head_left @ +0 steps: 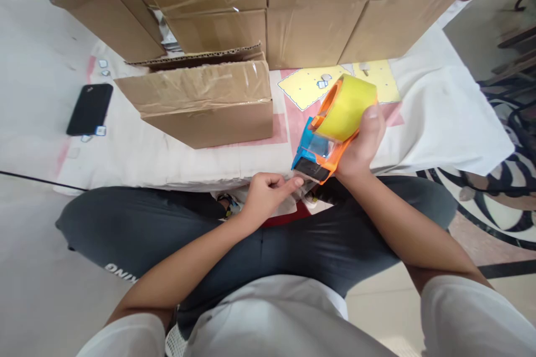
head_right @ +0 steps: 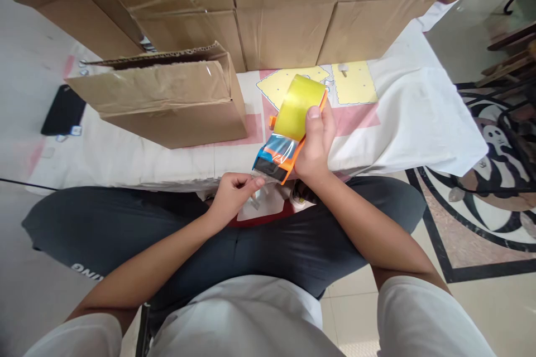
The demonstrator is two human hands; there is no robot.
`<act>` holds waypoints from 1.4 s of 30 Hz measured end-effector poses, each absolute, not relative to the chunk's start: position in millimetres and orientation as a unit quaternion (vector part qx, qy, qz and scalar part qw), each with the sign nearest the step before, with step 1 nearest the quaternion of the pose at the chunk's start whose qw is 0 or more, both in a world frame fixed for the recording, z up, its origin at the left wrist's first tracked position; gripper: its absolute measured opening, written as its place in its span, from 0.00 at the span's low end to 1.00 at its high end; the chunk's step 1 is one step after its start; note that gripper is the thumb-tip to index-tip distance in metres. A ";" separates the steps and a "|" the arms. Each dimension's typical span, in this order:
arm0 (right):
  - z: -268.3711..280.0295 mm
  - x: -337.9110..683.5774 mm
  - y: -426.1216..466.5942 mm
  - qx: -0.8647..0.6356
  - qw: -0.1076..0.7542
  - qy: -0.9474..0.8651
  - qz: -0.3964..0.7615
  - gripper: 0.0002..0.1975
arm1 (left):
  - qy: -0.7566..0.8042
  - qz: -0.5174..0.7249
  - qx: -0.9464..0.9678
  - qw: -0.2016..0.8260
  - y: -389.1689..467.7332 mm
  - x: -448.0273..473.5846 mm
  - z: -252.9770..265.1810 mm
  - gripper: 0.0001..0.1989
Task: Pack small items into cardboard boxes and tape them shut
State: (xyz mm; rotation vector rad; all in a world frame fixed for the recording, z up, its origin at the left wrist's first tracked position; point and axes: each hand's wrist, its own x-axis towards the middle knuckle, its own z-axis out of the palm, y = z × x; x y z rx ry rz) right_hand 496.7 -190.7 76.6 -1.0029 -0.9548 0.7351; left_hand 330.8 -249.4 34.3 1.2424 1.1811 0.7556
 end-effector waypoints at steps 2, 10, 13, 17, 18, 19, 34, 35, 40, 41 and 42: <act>75.4 494.5 -190.8 -0.458 0.706 -0.419 0.342 0.21 | 0.502 0.330 0.537 0.593 -250.0 331.0 32.5 0.33; 58.9 492.1 -188.6 -0.474 0.662 -0.360 0.455 0.24 | 0.487 0.384 0.576 0.532 -256.3 333.1 33.0 0.35; 58.5 491.2 -192.0 -0.472 0.631 -0.373 0.489 0.27 | 0.446 0.421 0.605 0.507 -263.5 334.6 30.8 0.35; 66.6 486.9 -196.8 -0.487 0.628 -0.327 0.512 0.23 | 0.439 0.428 0.634 0.472 -270.8 335.1 24.7 0.34; 68.9 485.3 -197.7 -0.490 0.631 -0.309 0.516 0.21 | 0.439 0.429 0.638 0.465 -271.5 334.9 23.4 0.34; 70.9 483.6 -198.6 -0.491 0.634 -0.294 0.520 0.19 | 0.437 0.430 0.642 0.459 -271.8 334.7 22.3 0.35; 78.6 476.1 -203.9 -0.483 0.598 -0.226 0.598 0.14 | 0.389 0.434 0.657 0.479 -274.2 333.8 19.9 0.33; 80.1 474.7 -203.9 -0.484 0.597 -0.220 0.601 0.14 | 0.383 0.439 0.658 0.477 -274.4 333.7 19.9 0.32; 81.2 471.8 -202.8 -0.499 0.591 -0.214 0.597 0.13 | 0.357 0.469 0.664 0.459 -274.3 332.4 19.2 0.31; 80.3 472.0 -202.6 -0.501 0.587 -0.213 0.599 0.14 | 0.355 0.469 0.665 0.460 -274.0 331.9 18.8 0.31; 79.1 472.4 -202.5 -0.502 0.582 -0.213 0.603 0.15 | 0.356 0.466 0.666 0.461 -273.6 331.4 18.4 0.30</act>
